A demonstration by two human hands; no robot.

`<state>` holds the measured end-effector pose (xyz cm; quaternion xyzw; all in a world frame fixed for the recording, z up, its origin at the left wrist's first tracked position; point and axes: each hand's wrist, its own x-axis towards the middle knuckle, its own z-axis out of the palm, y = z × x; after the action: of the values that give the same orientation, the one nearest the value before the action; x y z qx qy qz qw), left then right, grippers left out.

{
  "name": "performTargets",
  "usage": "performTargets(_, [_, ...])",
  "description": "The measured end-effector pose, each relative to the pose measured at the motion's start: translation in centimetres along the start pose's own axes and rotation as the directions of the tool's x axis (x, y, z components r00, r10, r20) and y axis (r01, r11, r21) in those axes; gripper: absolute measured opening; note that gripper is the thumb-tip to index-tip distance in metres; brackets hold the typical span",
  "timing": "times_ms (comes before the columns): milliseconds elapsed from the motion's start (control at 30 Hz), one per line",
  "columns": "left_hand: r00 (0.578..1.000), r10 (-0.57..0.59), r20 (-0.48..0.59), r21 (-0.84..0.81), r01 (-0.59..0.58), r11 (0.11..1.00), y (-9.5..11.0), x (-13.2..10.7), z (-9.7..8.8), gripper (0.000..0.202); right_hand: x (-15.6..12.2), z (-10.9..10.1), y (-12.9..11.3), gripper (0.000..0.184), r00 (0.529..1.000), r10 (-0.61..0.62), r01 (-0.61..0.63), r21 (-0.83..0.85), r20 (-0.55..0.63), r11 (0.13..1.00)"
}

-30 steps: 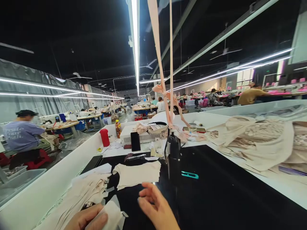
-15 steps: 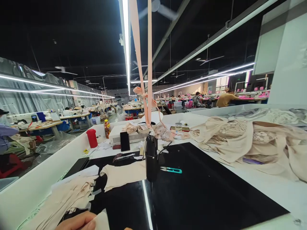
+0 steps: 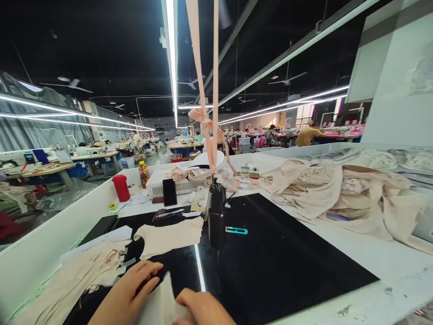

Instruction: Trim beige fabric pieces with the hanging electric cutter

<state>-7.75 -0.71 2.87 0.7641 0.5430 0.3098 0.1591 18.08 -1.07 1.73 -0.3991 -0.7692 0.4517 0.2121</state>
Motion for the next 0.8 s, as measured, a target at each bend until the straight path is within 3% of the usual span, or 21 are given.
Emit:
performTargets(67, [0.990,0.130,-0.052,0.095,-0.124,0.988,0.5,-0.3,0.3,0.030,-0.2,-0.3,0.2,0.034,0.997,0.031,-0.035,-0.056,-0.066,0.998])
performTargets(133, [0.972,0.233,-0.028,0.165,-0.225,0.960,1.5,-1.1,0.6,0.029,-0.7,-0.6,0.1,0.042,0.995,0.066,-0.070,-0.047,-0.079,0.996])
performTargets(267, [0.932,0.347,0.103,0.249,-0.362,0.898,2.9,-2.8,1.5,0.024,-1.6,-1.2,-0.2,0.031,0.997,0.055,-0.057,-0.054,-0.049,0.997])
performTargets(400, [0.920,0.361,0.151,0.279,-0.390,0.878,2.9,-3.5,2.2,0.023,-2.3,-2.0,0.3,0.026,0.997,0.044,-0.052,-0.151,-0.060,0.987])
performTargets(567, [0.921,0.358,0.156,0.280,-0.389,0.878,2.9,-3.4,2.1,0.026,-3.2,-2.9,0.9,0.027,0.987,0.134,-0.146,-0.149,-0.084,0.978])
performTargets(700, [0.919,0.366,0.148,0.292,-0.394,0.872,3.0,-3.6,2.1,0.024,-3.1,-2.6,0.1,0.036,0.981,0.166,-0.184,-0.225,-0.097,0.957])
performTargets(800, [0.916,0.374,0.143,0.289,-0.400,0.870,3.0,-3.7,2.1,0.024,-2.6,-2.1,-0.6,0.027,0.985,0.133,-0.163,-0.355,-0.107,0.920])
